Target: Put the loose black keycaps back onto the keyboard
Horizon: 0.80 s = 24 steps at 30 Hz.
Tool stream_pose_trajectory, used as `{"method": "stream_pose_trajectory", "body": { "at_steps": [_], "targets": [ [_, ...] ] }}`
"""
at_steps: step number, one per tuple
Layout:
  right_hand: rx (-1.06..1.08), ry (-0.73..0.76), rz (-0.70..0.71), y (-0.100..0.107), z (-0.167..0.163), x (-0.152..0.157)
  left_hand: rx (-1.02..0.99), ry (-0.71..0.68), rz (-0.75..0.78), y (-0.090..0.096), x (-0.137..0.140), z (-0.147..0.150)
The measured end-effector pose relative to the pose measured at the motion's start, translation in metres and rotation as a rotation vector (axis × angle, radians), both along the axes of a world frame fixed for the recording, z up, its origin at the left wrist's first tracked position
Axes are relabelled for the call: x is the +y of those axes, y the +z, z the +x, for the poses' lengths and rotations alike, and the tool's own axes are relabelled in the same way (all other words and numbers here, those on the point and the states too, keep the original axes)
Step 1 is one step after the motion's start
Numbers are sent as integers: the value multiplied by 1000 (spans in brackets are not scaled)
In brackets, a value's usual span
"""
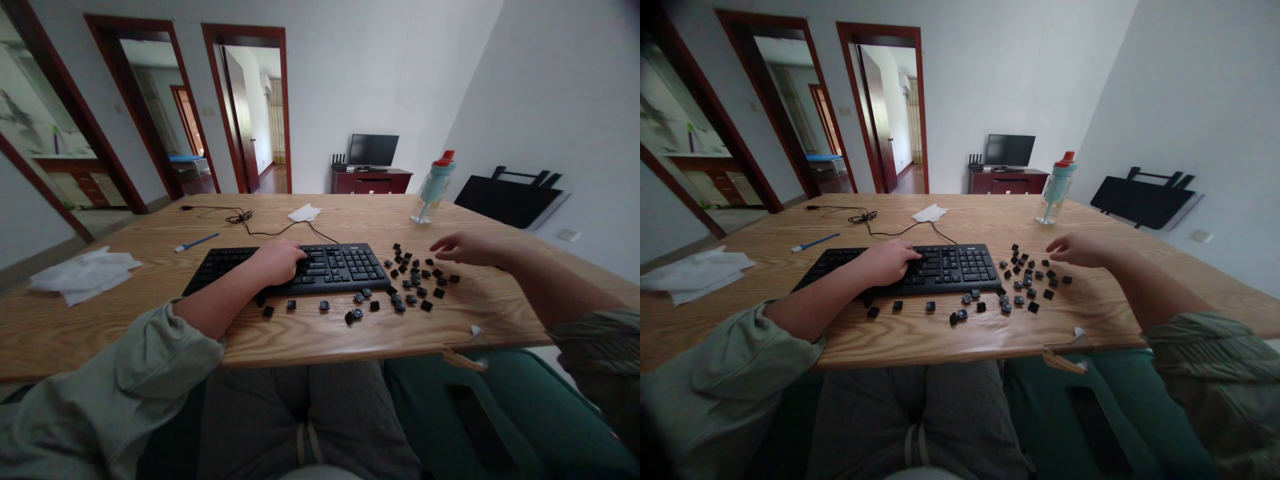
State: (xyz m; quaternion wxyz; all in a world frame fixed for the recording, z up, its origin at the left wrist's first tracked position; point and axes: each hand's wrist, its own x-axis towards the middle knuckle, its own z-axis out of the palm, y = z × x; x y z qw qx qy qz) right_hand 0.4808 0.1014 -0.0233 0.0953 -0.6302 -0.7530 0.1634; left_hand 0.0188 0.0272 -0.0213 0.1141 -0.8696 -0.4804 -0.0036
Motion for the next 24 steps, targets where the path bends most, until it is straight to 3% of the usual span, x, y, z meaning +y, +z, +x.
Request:
{"method": "stream_pose_trajectory", "body": {
  "at_steps": [5, 10, 15, 18, 21, 24],
  "targets": [
    [-105, 5, -128, -6, -19, 3, 0, 5, 19, -3, 0, 0],
    [-158, -22, -65, 1, -34, 5, -88, 16, 37, 0, 2, -12],
    [334, 72, 24, 17, -82, -22, -261, -67, 133, 4, -2, -8],
    [710, 224, -62, 22, -133, -46, -449, -195, 169, 6, -9, 7],
    [925, 334, -152, 20, -179, -59, -608, -276, 189, 6, -15, 22],
    [1081, 404, -186, 12, -204, -58, -695, -321, 217, 6, -18, 28]
  ]
}}
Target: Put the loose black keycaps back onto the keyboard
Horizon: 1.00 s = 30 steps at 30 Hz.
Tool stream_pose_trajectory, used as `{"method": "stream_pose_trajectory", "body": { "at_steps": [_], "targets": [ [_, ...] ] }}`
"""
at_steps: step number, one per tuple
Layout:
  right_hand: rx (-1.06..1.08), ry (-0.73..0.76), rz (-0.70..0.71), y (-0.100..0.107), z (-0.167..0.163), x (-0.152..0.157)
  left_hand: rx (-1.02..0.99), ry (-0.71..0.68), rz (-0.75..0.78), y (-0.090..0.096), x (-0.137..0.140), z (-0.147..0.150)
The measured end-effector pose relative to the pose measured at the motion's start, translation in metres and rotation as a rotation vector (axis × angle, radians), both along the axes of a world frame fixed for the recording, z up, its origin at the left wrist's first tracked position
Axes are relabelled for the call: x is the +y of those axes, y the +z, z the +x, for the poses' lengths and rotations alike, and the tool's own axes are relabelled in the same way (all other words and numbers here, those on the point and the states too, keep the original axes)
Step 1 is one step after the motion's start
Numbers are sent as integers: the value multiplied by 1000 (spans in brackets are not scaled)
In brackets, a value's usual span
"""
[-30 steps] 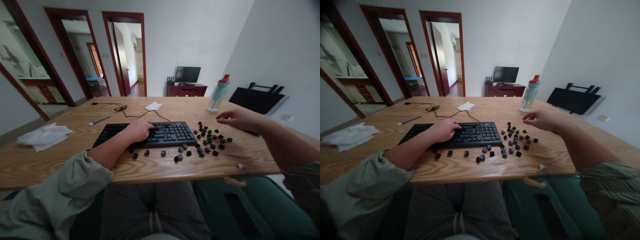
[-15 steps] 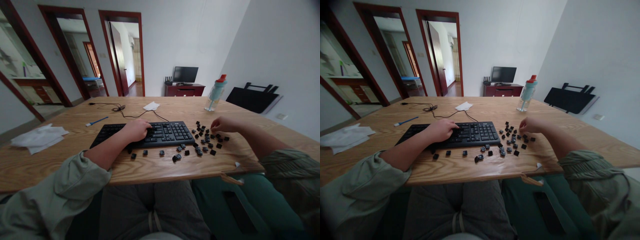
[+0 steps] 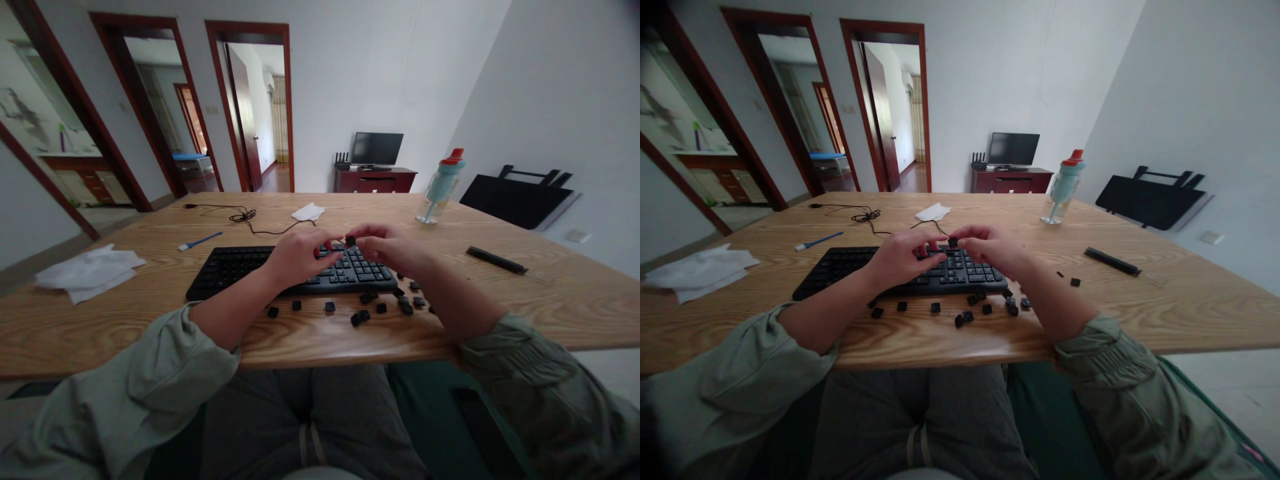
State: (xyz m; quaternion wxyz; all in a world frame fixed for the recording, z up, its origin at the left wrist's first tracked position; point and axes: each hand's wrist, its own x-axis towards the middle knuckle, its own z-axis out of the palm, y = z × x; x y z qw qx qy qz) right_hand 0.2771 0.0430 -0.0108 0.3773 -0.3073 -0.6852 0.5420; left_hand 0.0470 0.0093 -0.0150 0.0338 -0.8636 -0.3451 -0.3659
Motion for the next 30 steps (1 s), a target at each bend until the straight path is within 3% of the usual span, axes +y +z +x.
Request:
{"method": "stream_pose_trajectory", "body": {
  "at_steps": [14, 18, 22, 25, 30],
  "targets": [
    [-23, -1, 56, -10, -18, 0, 9, 30, 62, 1, 1, 0],
    [35, -71, 20, -13, -12, 2, 1, 64, 88, 4, 2, -9],
    [130, -222, -7, -5, 3, 4, -80, 136, 69, 6, 9, -25],
    [164, -339, 73, 5, 22, -5, -121, 180, 27, 7, 12, -33],
    [23, -493, 186, 8, 78, -31, -12, 107, -55, 6, 5, -22]
  ]
}}
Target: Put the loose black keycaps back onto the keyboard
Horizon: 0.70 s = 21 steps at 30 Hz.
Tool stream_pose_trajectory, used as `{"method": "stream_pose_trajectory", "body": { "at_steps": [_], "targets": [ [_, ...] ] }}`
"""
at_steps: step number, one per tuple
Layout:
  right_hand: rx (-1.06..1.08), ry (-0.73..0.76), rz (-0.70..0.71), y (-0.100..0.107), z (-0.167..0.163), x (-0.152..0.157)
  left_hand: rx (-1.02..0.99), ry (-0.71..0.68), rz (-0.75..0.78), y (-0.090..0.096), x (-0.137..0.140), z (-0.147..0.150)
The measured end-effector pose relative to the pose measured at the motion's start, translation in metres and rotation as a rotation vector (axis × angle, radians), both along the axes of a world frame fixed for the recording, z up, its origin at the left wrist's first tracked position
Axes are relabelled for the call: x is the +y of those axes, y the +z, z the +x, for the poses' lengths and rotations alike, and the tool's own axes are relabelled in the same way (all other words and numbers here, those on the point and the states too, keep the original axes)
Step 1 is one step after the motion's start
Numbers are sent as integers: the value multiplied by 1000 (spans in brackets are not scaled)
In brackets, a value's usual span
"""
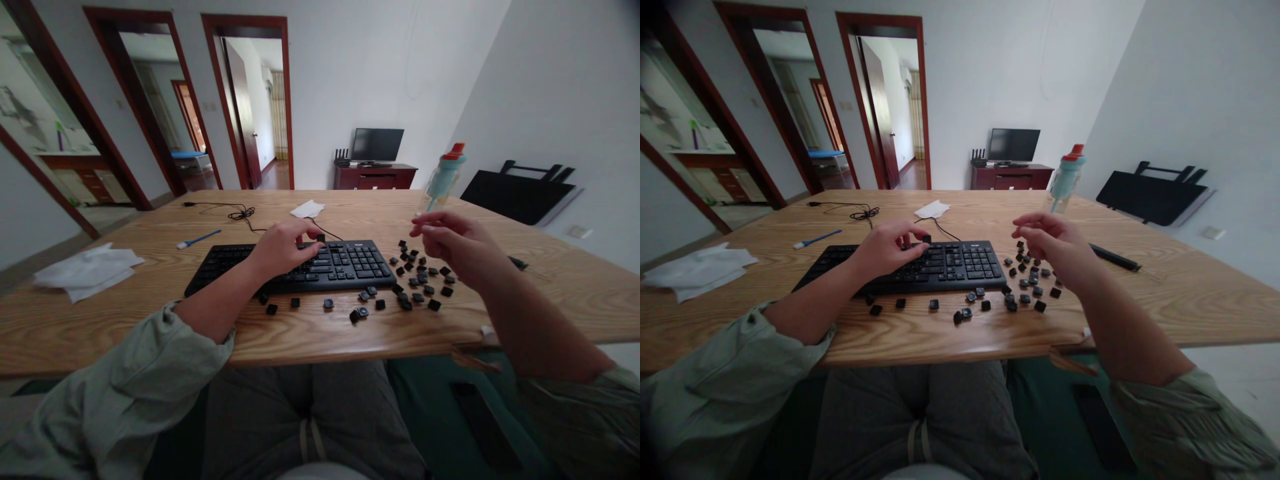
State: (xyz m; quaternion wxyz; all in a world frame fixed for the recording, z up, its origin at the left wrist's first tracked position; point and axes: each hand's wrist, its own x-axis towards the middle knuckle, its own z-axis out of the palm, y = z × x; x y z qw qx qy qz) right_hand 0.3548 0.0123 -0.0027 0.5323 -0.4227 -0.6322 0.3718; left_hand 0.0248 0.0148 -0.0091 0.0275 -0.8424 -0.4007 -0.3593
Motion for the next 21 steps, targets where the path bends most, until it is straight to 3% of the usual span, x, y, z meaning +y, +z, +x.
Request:
{"method": "stream_pose_trajectory", "body": {
  "at_steps": [7, 13, 16, 19, 21],
  "targets": [
    [-412, -277, 50, -16, 71, -31, 297, -177, -168, -1, -10, 30],
    [-523, -308, 61, -44, 95, -66, 192, -28, -250, 21, -27, -10],
    [-464, -326, 11, -74, 95, -100, 226, 55, -329, 21, -55, -40],
    [-334, -413, -45, -116, 85, -141, 243, 163, -410, 7, -87, -69],
    [-230, -376, -157, -148, 72, -163, 253, 238, -484, -6, -104, -85]
  ]
}}
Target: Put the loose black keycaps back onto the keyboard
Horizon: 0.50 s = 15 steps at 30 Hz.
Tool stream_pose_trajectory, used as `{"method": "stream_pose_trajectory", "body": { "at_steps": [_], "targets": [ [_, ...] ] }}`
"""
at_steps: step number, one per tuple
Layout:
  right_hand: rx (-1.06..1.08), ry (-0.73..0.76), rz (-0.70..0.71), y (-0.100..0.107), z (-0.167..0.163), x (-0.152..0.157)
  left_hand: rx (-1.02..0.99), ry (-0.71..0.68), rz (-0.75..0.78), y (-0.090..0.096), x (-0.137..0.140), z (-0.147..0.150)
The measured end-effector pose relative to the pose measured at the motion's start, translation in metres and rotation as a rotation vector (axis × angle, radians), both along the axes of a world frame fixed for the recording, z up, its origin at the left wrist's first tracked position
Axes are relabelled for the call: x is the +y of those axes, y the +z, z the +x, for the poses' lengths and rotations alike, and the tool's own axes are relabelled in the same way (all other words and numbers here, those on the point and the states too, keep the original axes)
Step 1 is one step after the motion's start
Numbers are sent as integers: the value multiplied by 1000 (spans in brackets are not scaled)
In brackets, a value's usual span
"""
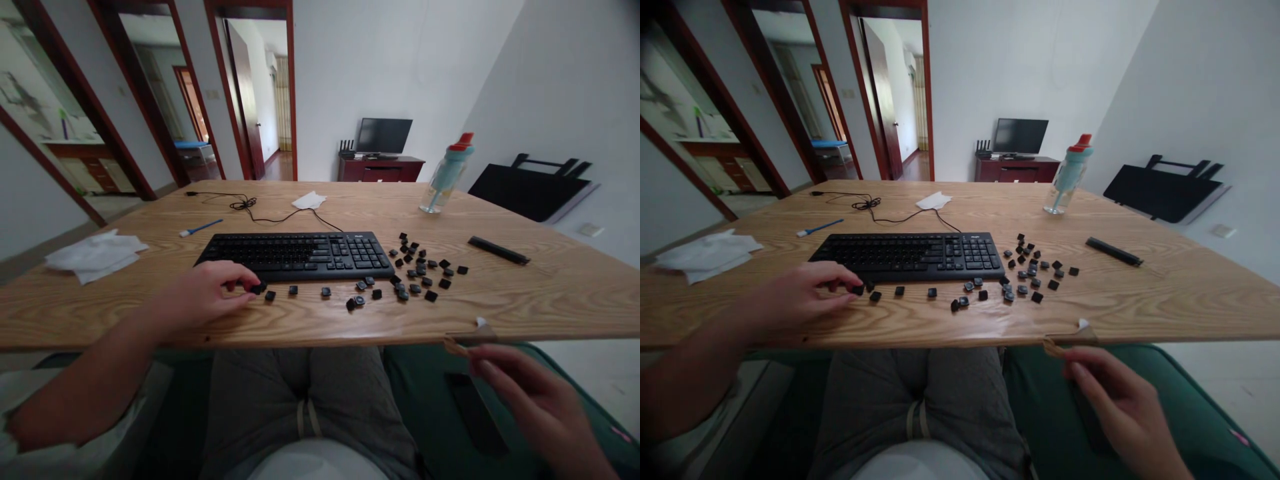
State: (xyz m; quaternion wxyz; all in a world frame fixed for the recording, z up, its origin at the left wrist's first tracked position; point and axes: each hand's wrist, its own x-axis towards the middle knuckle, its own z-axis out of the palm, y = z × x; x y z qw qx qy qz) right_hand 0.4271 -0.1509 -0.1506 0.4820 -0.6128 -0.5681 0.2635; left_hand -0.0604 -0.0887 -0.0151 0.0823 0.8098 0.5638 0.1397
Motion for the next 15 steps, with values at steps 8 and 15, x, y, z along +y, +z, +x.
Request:
{"method": "stream_pose_trajectory", "body": {
  "at_steps": [8, 15],
  "targets": [
    [-266, 233, -174, -117, -85, -13, -59, 127, -33, -33, -15, -35],
    [-401, 321, -289, -156, -128, -5, -133, 80, 78, -45, -17, -40]
  ]
}}
